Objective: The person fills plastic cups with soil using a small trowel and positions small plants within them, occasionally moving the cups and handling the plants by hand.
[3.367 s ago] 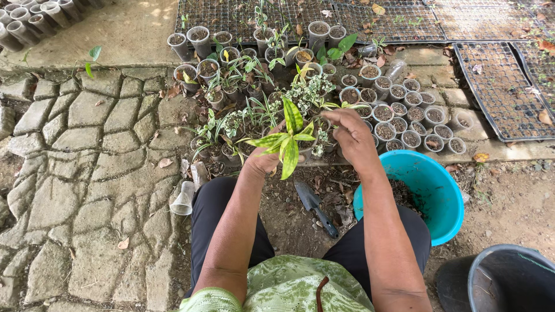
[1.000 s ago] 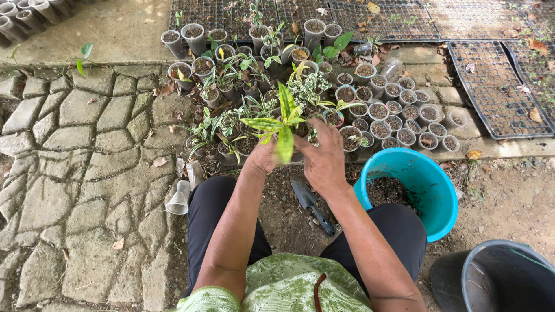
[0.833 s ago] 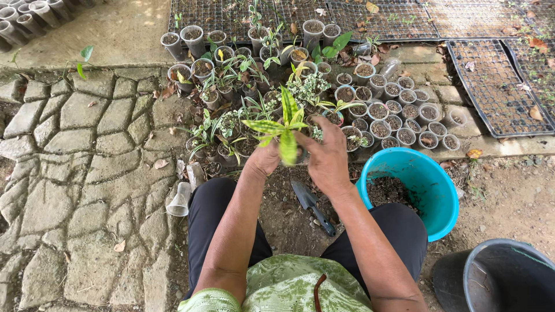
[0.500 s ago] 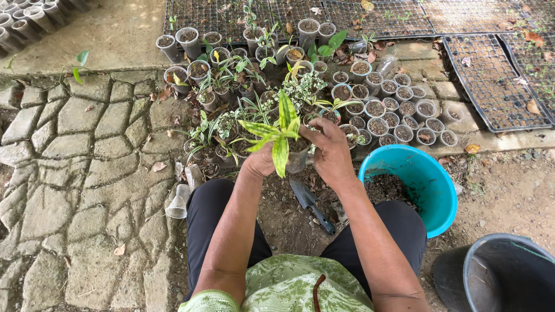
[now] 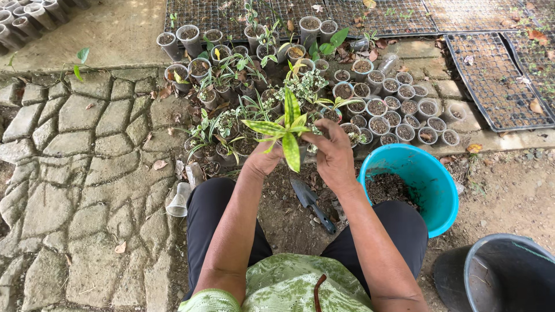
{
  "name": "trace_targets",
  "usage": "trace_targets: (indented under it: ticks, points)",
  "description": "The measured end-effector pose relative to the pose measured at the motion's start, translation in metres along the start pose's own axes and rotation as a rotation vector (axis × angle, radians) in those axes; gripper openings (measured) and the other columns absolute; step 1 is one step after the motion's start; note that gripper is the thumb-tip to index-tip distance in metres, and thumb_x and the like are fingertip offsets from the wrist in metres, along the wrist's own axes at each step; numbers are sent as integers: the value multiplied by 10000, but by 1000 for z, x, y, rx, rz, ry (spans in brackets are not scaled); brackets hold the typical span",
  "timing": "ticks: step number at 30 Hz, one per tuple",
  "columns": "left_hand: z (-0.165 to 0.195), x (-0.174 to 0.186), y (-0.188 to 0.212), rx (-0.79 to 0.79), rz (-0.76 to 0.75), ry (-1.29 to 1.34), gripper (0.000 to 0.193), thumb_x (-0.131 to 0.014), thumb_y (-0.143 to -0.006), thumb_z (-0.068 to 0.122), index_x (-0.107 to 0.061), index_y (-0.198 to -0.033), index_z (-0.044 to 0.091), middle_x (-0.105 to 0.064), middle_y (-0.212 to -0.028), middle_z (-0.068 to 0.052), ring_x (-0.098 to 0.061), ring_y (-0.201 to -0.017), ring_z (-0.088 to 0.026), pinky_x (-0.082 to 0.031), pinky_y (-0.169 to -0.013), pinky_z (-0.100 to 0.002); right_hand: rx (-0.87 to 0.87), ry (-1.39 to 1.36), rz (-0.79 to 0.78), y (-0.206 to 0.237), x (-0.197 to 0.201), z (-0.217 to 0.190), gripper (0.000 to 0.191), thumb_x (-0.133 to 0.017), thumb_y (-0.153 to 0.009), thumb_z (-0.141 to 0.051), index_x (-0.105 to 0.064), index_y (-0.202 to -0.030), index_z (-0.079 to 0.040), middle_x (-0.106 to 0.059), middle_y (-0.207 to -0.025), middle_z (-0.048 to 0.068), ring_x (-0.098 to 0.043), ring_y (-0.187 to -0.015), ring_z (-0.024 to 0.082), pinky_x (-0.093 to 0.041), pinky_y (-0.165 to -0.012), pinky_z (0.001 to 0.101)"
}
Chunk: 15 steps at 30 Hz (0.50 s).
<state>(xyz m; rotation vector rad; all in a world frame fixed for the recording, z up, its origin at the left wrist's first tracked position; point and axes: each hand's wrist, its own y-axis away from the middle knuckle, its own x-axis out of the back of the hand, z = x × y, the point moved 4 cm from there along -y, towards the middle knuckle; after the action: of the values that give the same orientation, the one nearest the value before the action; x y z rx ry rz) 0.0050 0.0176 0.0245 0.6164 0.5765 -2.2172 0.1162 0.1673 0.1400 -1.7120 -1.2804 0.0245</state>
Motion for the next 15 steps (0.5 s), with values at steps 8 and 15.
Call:
trace_targets:
  ticks: [8, 15]
  points:
    - [4, -19, -19, -61, 299, -291, 643, -925, -806, 37, -584, -1311, -167, -708, -1220, -296, -700, -1182, -376, -586, -1048, -459, -2, -60, 166, 10, -2, 1, 422, -559, -860, 124, -687, -1126, -178, -512, -1443, 160, -475, -1437, 318, -394, -1256, 477]
    - [32, -54, -15, -15, 496, -603, 674, -746, -791, 18, -460, -1402, 22, -659, -1236, -117, -706, -1092, -231, -657, -903, -377, 59, 76, -92, -22, -10, -11, 357, -614, -1020, -280, -715, -1340, -159, -574, -1458, 150, -425, -1464, 396, -304, -1259, 531]
